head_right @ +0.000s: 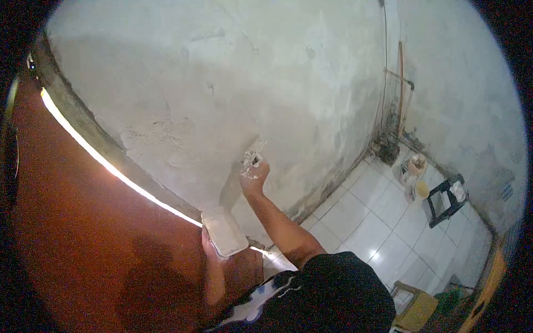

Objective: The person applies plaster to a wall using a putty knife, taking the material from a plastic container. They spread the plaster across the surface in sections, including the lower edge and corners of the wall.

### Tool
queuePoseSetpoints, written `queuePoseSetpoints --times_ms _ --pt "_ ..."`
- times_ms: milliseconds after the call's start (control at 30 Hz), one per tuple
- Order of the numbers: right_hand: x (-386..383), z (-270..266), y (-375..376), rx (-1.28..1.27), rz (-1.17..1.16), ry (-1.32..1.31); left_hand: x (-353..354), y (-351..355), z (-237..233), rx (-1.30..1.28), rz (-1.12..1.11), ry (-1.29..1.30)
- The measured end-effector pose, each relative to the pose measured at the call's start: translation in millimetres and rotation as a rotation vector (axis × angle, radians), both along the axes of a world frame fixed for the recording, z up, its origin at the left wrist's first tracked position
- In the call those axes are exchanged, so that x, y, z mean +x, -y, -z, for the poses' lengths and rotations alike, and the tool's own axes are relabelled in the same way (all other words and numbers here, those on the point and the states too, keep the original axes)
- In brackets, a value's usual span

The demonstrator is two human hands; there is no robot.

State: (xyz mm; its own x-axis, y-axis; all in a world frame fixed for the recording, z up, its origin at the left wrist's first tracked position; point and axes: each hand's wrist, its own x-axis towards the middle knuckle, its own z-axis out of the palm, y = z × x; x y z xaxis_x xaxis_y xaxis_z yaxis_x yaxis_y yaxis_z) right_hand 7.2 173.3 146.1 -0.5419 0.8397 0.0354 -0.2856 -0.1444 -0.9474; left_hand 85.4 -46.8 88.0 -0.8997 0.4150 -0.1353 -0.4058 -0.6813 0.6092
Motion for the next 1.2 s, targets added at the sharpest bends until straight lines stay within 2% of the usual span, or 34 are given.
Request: queuePoseSetpoints --times_ms 67,100,167,233,267,333,367,433,467,533,600,667,733,767,833,933,1033,1100,1133,1200 --pt "5.2 -11.5 -10.0 0.281 0.146 -0.225 -7.1 -6.9 -9.6 -0.031 0.025 0.012" --pt "4.0 -3.5 -20.0 0.281 0.15 -0.231 -10.9 -10.4 -14.8 -0.031 0.028 0.006" --pt "-14.6 47.8 -55.9 0.224 0.105 -0.336 -17.7 -19.5 -23.3 -0.069 -0.004 -0.019" --pt "-60.6 116.9 -94.3 0.54 0.499 0.023 -25.3 -23.2 -23.5 -0.046 0.022 -0.048" --pt "-65.2 132.0 -114.9 0.539 0.506 0.026 -28.3 -24.6 -22.3 -0.025 0.04 -0.071" --pt "-70.4 142.2 -152.6 -0.137 0.198 -0.129 -29.7 -30.3 -20.8 -0.023 0.035 -0.075" --pt "-79.7 141.1 -163.9 -0.138 0.202 -0.129 -30.4 -32.6 -20.6 -0.023 0.025 -0.08" --pt "-91.6 125.6 -184.3 -0.254 0.314 -0.351 -27.8 -41.6 -26.1 -0.023 0.031 -0.073" --pt "-94.9 117.8 -186.1 -0.257 0.315 -0.351 -25.8 -45.3 -29.0 -0.025 0.031 -0.065" --pt "-90.3 72.8 -170.2 0.463 0.542 0.313 -22.6 -53.7 -30.8 -0.039 0.029 -0.069" --pt "-82.5 41.2 -138.2 0.662 0.344 0.072 -24.5 -63.3 -31.9 -0.052 0.03 -0.071" --pt "-27.5 -16.6 -88.0 0.627 0.071 -0.083 -24.6 -75.2 -29.0 0.005 0.021 -0.038" --pt "-6.9 -41.3 -64.0 0.889 0.118 -0.331 -21.1 -84.7 -32.1 -0.026 0.028 -0.01" --pt "5.8 -43.8 -61.1 0.882 0.121 -0.326 -20.8 -89.0 -35.4 -0.049 0.031 0.003" --pt "26.2 -41.0 -58.7 0.731 -0.138 -0.319 -19.1 -95.3 -40.0 -0.049 0.043 -0.002" --pt "20.4 3.7 -88.5 0.603 -0.096 -0.316 -13.9 -99.1 -45.8 -0.038 0.038 0.016" --pt "-5.4 45.7 -141.1 0.74 0.662 0.079 -18.3 -92.5 -43.3 -0.047 0.038 0.016" --pt "-36.1 71.5 -183.2 0.447 0.56 0.144 -18.4 -89.6 -41.4 -0.045 0.043 -0.003" --pt "-47.7 74.5 -193.5 0.455 0.556 0.145 -20.2 -90.9 -45.8 -0.078 0.051 -0.018" --pt "-58.0 87.7 -196.2 0.203 0.608 0.444 -23.5 -87.2 -44.9 -0.116 0.062 -0.016"
